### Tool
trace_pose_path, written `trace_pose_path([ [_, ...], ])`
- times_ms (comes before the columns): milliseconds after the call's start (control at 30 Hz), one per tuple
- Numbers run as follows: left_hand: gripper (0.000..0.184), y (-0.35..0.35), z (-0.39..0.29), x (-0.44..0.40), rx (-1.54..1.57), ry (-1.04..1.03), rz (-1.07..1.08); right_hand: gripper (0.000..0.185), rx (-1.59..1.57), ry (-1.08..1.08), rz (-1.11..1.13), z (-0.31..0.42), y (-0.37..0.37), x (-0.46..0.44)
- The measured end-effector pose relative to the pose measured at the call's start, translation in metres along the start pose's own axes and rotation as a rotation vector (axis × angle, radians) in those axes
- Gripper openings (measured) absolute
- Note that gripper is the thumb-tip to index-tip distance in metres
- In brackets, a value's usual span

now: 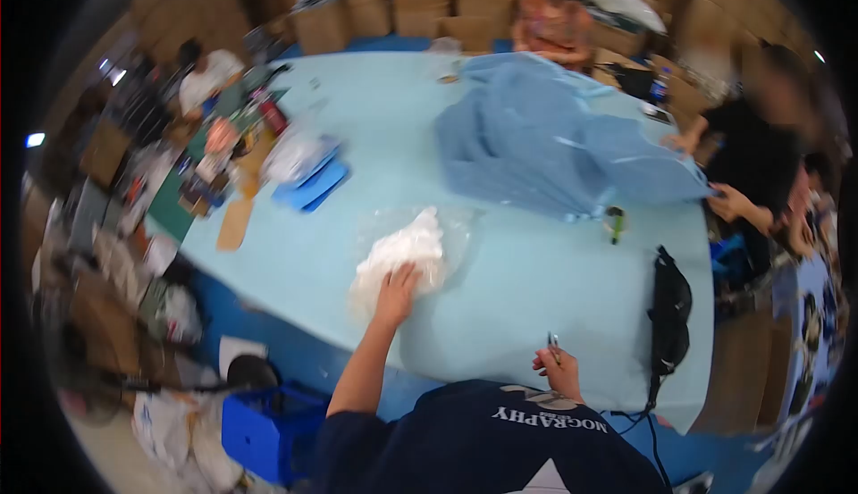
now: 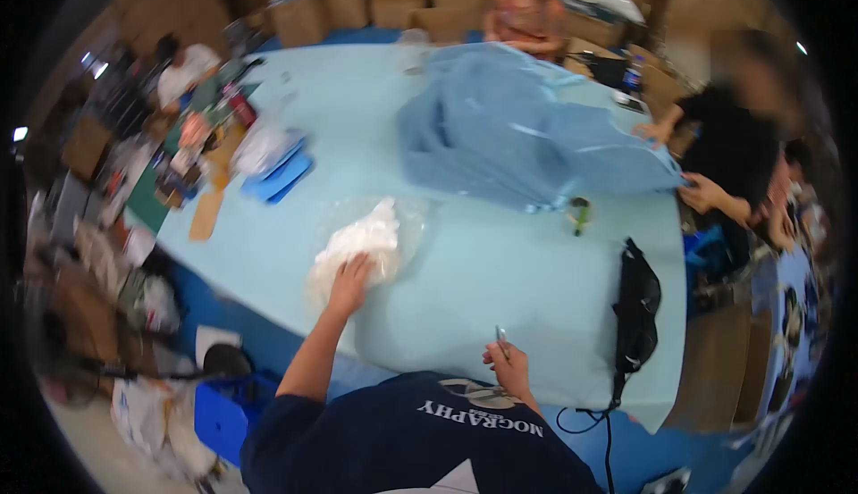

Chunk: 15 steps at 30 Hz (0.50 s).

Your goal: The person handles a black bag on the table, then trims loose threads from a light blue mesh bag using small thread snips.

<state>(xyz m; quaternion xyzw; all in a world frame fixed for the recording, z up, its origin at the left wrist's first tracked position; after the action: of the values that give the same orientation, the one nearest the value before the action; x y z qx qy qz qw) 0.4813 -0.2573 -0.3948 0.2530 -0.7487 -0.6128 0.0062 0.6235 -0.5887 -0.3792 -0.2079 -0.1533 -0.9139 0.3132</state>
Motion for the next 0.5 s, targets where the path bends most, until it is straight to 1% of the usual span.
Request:
trace_pose_path([
  [33,0.039,0.008,0.022,-0.002,0.001,0.068,-0.034,0.026,0.008,-0.002,-0.008,0.001,-0.003,0.0],
  [100,0.038,0.016,0.066,0.001,-0.1,0.175,-0.052,0.025,0.045,-0.002,0.014,0.004,-0.008,0.003],
  [200,0.037,0.018,0.111,-0.001,-0.14,0.252,-0.069,0.023,0.026,-0.024,0.002,-0.003,-0.01,0.005],
  [333,0.041,0.027,0.152,-0.01,-0.155,0.286,-0.004,0.026,0.007,-0.049,-0.053,-0.008,-0.007,0.006],
  [400,0.039,0.028,0.171,-0.013,-0.216,0.322,-0.028,0.027,0.02,-0.065,-0.057,-0.008,-0.007,0.007],
  [467,0.041,0.027,0.191,-0.02,-0.286,0.406,0.026,0.027,0.013,-0.054,-0.073,-0.01,-0.006,0.008],
  [500,0.044,0.024,0.198,-0.028,-0.312,0.473,0.087,0.027,0.011,-0.053,-0.078,-0.011,-0.005,0.008],
])
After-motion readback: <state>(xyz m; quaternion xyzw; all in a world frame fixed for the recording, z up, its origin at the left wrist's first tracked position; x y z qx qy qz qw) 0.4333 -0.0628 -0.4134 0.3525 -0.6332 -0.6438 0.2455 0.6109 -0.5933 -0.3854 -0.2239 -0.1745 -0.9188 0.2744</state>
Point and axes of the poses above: each hand's wrist, its own x-axis away from the middle knuckle, its own y-axis out of the back of the hand, z = x × y, the point moved 7 cm from there along -x, towards the middle knuckle, and after that the axes turned 6 degrees about -y, right-handed, at the moved point
